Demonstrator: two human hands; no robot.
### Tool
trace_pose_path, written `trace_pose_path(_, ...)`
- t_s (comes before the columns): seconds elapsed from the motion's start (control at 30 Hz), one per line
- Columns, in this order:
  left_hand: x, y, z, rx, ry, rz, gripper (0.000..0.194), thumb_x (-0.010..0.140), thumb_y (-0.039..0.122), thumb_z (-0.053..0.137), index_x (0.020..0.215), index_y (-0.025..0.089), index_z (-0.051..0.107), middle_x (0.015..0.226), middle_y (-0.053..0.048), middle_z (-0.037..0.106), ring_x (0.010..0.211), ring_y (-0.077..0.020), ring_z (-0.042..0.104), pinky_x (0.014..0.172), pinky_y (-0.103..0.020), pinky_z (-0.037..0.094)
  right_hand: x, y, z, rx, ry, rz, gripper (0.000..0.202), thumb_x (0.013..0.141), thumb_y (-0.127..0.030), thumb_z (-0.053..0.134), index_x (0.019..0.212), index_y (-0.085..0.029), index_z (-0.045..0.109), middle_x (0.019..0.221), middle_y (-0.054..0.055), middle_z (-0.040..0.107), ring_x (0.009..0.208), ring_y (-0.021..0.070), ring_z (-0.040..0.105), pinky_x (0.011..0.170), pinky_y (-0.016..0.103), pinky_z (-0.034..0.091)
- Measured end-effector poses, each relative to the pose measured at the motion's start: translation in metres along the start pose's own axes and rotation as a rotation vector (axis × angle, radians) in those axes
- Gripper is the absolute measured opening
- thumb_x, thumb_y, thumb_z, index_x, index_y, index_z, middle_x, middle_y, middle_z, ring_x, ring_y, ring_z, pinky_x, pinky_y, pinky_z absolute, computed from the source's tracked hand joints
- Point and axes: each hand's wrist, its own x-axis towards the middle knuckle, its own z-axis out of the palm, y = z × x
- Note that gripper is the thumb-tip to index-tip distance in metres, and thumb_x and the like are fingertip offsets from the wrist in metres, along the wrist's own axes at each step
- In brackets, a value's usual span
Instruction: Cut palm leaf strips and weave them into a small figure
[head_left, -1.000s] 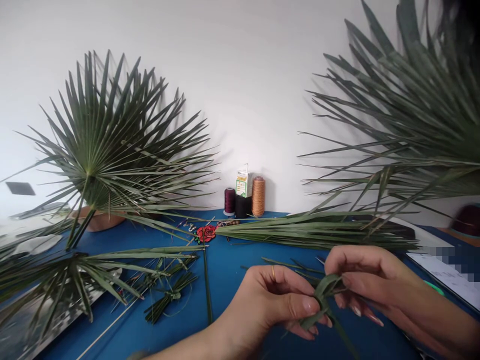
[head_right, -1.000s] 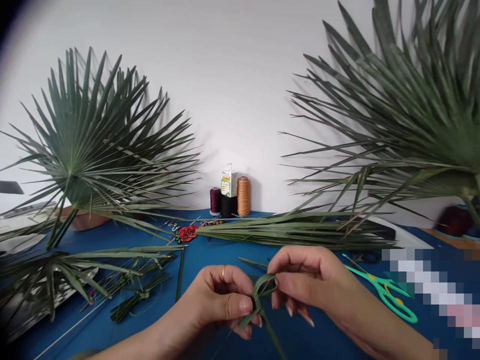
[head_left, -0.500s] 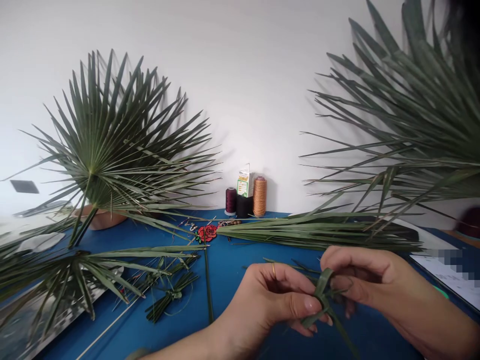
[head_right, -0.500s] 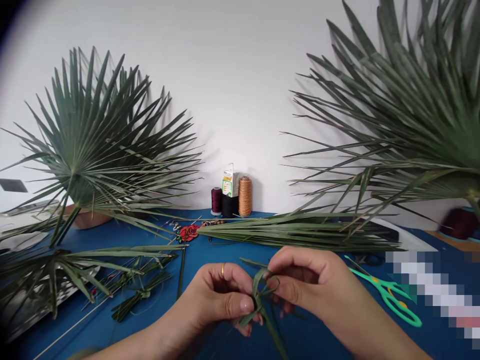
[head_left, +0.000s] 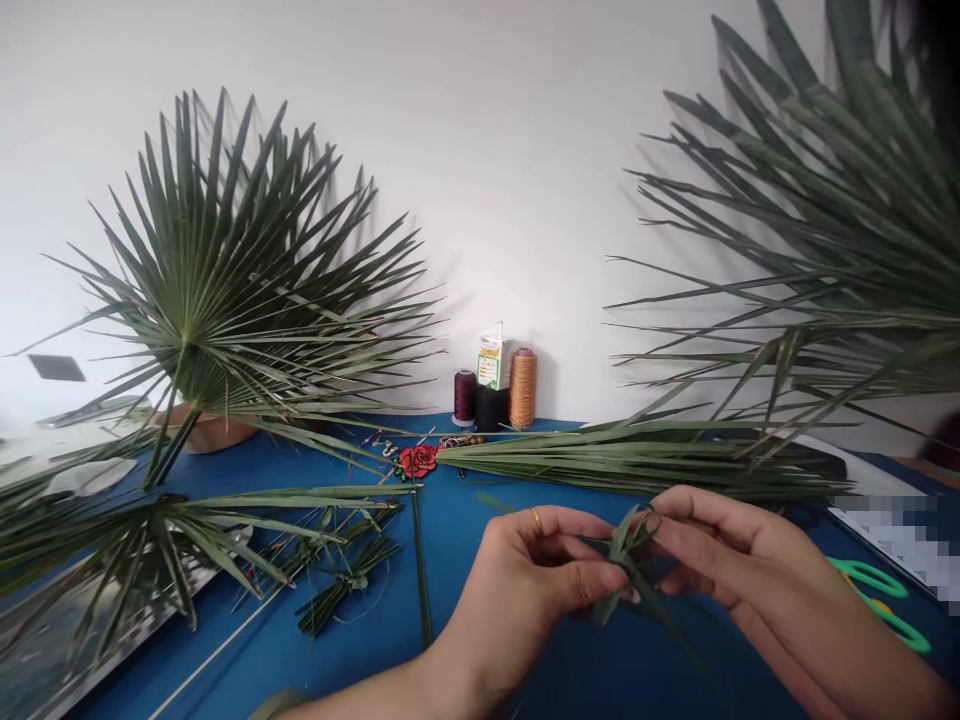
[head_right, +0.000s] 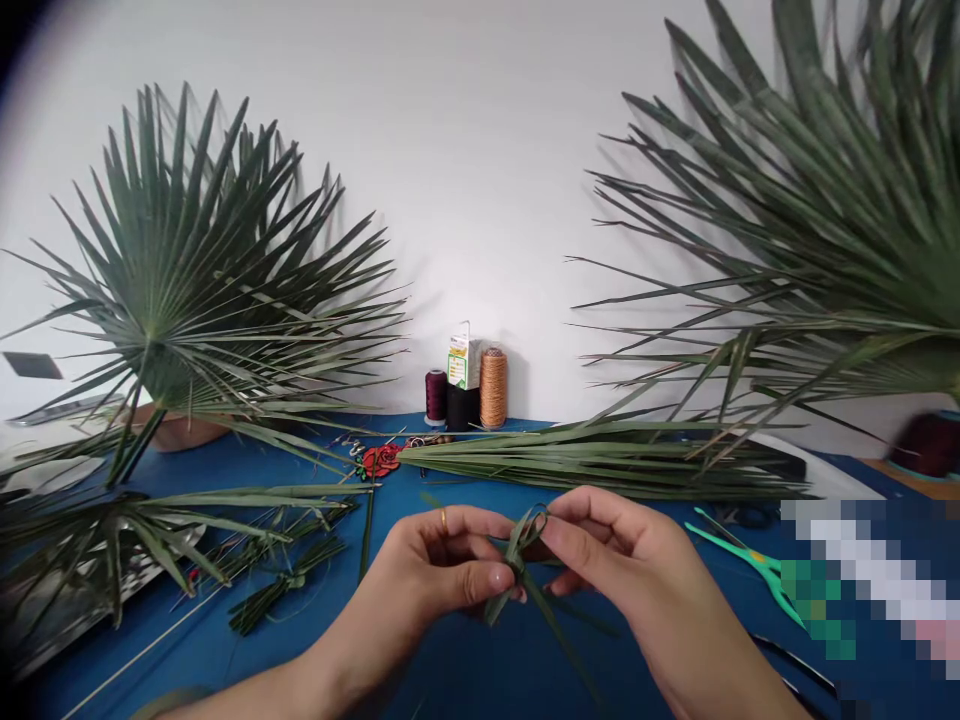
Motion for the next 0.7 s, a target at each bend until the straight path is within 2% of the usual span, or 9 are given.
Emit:
trace_pose_path(0.13, 0.001, -0.001, 0.0, 0.011, 0.034, 0.021, 0.031, 0.05, 0.023, 0.083, 0.071, 0.01, 0.063, 0.054, 0.0, 0.062, 0.049, -0.006, 0.051, 0.051, -0.019, 0.038, -0.001, 0.003, 0.002, 0.094, -0.008, 0.045, 0.018, 0.068, -0.041, 0.072, 0.07, -0.023, 0.07, 0.075, 0.003, 0.069, 0.073, 0.0181, 0.063, 0.059, 0.022, 0.052)
trace_pose_path(0.27, 0.003, -0.001, -0.004, 0.049, 0.052, 0.032, 0.028, 0.051, 0.021, 0.082, 0.066, 0.01, 0.061, 0.056, 0.0, 0.062, 0.051, -0.0057, 0.051, 0.051, -0.018, 0.037, -0.001, 0.009, -0.004, -0.047, -0.017, -0.038, 0.022, 0.073, -0.044, 0.066, 0.078, -0.023, 0.07, 0.08, 0.004, 0.071, 0.077, 0.0204, 0.066, 0.063, 0.025, 0.055)
trace_pose_path(0.33, 0.003, 0.0, -0.005, 0.032, 0.034, 0.003, 0.026, 0.052, 0.02, 0.08, 0.065, 0.011, 0.06, 0.058, -0.002, 0.064, 0.051, -0.0063, 0.052, 0.051, -0.018, 0.038, 0.0, 0.012, -0.007, -0.21, 0.022, -0.21, 0.021, 0.076, -0.043, 0.063, 0.088, -0.026, 0.068, 0.085, 0.003, 0.071, 0.077, 0.0198, 0.066, 0.063, 0.024, 0.055)
trace_pose_path(0.43, 0.001, 0.004, -0.005, -0.002, -0.011, -0.08, 0.024, 0.054, 0.018, 0.079, 0.066, 0.011, 0.06, 0.06, -0.003, 0.066, 0.051, -0.0075, 0.055, 0.052, -0.018, 0.041, 0.004, 0.018, -0.008, -0.462, 0.229, -0.65, 0.017, 0.08, -0.029, 0.061, 0.096, -0.03, 0.062, 0.097, -0.001, 0.066, 0.083, 0.0169, 0.064, 0.069, 0.023, 0.053)
trace_pose_path(0.5, 0.0, 0.008, -0.004, -0.012, -0.041, -0.141, 0.022, 0.055, 0.017, 0.078, 0.068, 0.011, 0.061, 0.061, -0.004, 0.067, 0.052, -0.0082, 0.056, 0.051, -0.018, 0.044, 0.006, 0.021, -0.009, -0.597, 0.285, -0.885, 0.016, 0.081, -0.021, 0.057, 0.095, -0.029, 0.06, 0.103, -0.001, 0.063, 0.09, 0.0172, 0.061, 0.076, 0.025, 0.051)
trace_pose_path(0.53, 0.0, 0.01, -0.004, -0.015, -0.057, -0.166, 0.021, 0.055, 0.016, 0.077, 0.068, 0.01, 0.062, 0.062, -0.004, 0.067, 0.053, -0.0084, 0.057, 0.051, -0.018, 0.045, 0.007, 0.022, -0.01, -0.651, 0.256, -0.94, 0.017, 0.081, -0.019, 0.057, 0.095, -0.029, 0.059, 0.104, -0.001, 0.062, 0.092, 0.0174, 0.06, 0.078, 0.026, 0.05)
trace_pose_path(0.6, -0.001, 0.011, -0.004, -0.033, -0.087, -0.212, 0.018, 0.056, 0.014, 0.075, 0.069, 0.01, 0.063, 0.062, -0.004, 0.066, 0.054, -0.009, 0.059, 0.049, -0.017, 0.047, 0.006, 0.024, -0.013, -0.714, 0.147, -0.955, 0.021, 0.081, -0.017, 0.057, 0.098, -0.029, 0.057, 0.104, -0.001, 0.063, 0.093, 0.0168, 0.061, 0.079, 0.025, 0.051)
trace_pose_path(0.7, 0.0, 0.01, -0.005, -0.084, -0.156, -0.304, 0.013, 0.056, 0.011, 0.073, 0.066, 0.009, 0.064, 0.059, -0.003, 0.064, 0.055, -0.0105, 0.062, 0.047, -0.016, 0.05, 0.004, 0.025, -0.019, -0.677, 0.052, -0.989, 0.029, 0.078, -0.015, 0.06, 0.102, -0.03, 0.055, 0.101, -0.003, 0.067, 0.088, 0.016, 0.065, 0.076, 0.023, 0.054)
